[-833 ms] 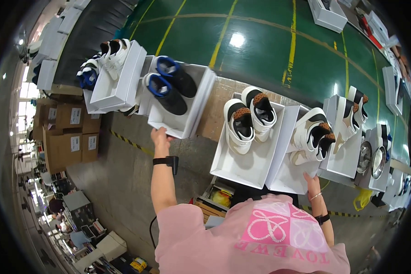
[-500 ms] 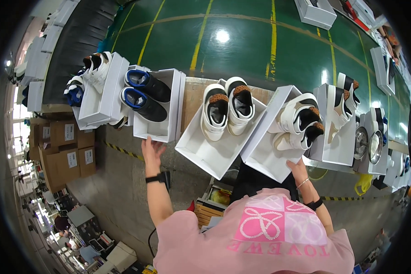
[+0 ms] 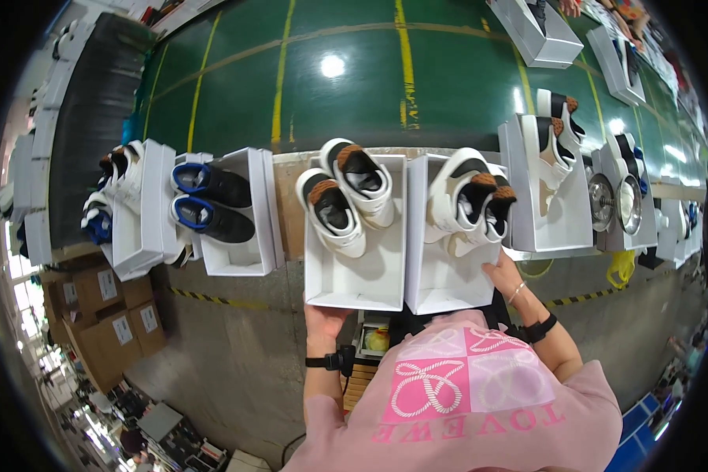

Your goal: Cleaning and inspecting the soles of manufactured shoes at a factory workstation.

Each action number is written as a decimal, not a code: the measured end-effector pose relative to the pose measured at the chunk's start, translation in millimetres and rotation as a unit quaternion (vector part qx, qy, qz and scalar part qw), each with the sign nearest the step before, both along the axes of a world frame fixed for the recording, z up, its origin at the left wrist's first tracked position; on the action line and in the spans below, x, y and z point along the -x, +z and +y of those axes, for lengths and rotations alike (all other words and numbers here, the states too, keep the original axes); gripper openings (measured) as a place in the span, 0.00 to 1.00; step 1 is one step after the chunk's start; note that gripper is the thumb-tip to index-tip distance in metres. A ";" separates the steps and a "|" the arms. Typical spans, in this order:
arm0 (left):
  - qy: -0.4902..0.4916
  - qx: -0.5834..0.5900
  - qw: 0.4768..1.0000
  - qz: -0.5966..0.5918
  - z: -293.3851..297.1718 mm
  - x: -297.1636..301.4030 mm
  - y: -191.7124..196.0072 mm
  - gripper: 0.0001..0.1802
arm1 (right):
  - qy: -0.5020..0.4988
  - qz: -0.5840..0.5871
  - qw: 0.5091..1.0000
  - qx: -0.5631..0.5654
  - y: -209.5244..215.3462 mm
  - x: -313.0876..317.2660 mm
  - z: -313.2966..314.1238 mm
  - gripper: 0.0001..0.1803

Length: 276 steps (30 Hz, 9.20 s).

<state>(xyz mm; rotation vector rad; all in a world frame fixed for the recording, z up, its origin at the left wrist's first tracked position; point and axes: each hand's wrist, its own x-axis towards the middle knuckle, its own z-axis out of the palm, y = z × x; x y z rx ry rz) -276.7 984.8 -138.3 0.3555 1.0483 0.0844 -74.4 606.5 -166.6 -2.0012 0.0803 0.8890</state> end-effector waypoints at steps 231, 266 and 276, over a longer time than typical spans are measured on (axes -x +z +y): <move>-0.130 -0.011 0.984 -0.120 -285.4 -217.3 -36.1 0.33 | -0.170 -0.410 0.896 -0.033 17.7 -22.7 -94.4 0.20; -0.146 -0.079 0.983 -0.071 -289.2 -216.0 -36.6 0.32 | -0.108 -0.421 0.898 -0.071 -4.6 -99.6 -88.7 0.21; -0.147 -0.053 0.986 -0.053 -281.9 -210.7 -50.9 0.38 | -0.355 -0.246 0.901 0.029 -24.7 -69.4 -131.5 0.22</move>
